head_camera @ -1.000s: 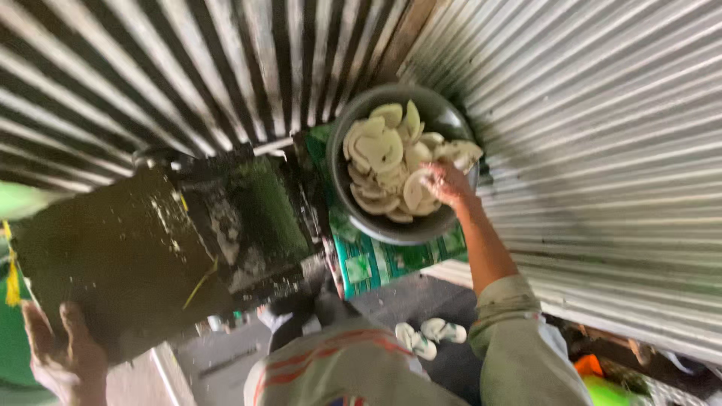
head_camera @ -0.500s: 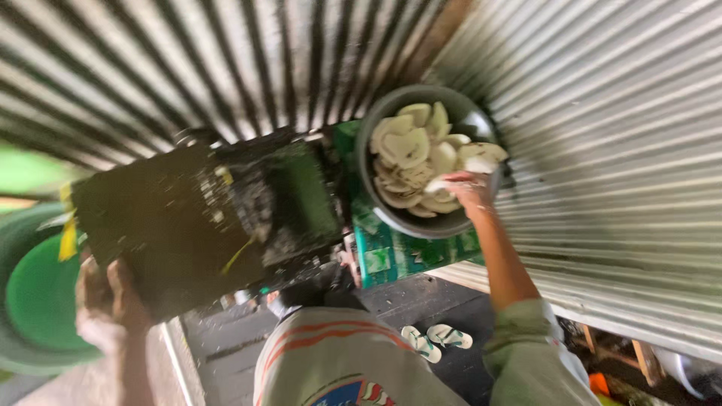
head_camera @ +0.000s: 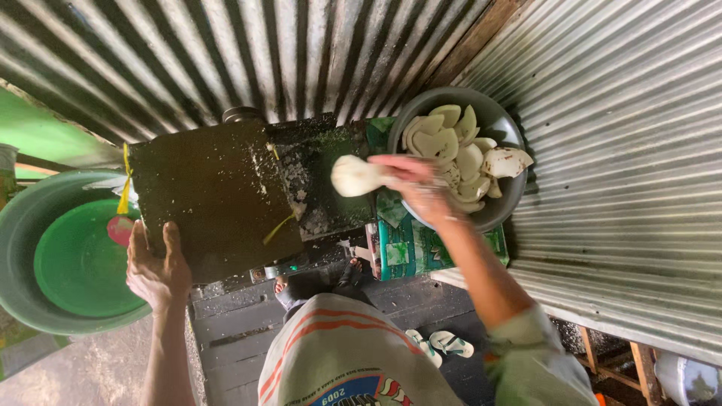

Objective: The person grates coconut pieces using a manual grater, holding each piece by hand and pressing it against the rotating blade. The grated coconut falls into a green basin below while the remaining husks are placed into a metal bowl.

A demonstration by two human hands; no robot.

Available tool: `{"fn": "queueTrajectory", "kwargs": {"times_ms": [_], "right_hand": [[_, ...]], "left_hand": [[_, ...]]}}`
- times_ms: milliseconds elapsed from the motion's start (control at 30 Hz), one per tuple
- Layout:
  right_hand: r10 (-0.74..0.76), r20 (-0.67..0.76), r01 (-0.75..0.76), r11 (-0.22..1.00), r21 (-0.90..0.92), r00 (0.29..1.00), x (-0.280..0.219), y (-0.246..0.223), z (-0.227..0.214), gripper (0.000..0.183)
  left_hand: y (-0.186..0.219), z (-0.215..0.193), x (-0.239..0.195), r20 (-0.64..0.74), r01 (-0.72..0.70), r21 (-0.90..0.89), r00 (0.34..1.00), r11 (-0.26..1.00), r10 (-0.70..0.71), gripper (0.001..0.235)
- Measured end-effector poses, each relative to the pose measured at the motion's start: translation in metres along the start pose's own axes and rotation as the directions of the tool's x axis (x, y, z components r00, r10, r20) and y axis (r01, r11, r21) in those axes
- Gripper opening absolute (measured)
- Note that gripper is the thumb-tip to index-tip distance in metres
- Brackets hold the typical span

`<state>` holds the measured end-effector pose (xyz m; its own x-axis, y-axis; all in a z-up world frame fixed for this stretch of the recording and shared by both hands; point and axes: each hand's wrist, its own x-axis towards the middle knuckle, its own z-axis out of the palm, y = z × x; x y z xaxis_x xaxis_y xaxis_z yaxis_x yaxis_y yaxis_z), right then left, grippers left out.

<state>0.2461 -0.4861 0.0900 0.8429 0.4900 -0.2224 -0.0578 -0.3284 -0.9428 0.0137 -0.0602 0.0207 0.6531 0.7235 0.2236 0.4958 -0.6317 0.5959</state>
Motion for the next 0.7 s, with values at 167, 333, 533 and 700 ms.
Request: {"fn": "queueTrajectory", "kwargs": {"times_ms": [167,333,533,700], "right_hand": [[-0.243,0.112,0.225,0.963,0.149,0.964,0.064,0.033,0.087,0.025],[-0.379,0.083,0.377,0.824,-0.422,0.922,0.079,0.053,0.118,0.035],[-0.389,0.097,0.392,0.816,-0.426,0.916,0.084,0.067,0.139,0.022],[-0.529,0.074,0.475,0.680,-0.558,0.845,0.098,0.105,0.141,0.025]], "left_hand": [[-0.009,0.002,-0.004,0.011,0.029,-0.016,1.000,0.999,-0.028,0.078],[-0.003,0.000,0.000,-0.017,-0.011,0.022,1.000,1.000,0.012,0.076],[0.004,-0.006,0.000,0.034,0.056,-0.072,0.998,0.996,-0.054,0.077],[0.004,-0.006,0.003,0.034,0.007,-0.044,0.999,0.999,-0.006,0.078]]}}
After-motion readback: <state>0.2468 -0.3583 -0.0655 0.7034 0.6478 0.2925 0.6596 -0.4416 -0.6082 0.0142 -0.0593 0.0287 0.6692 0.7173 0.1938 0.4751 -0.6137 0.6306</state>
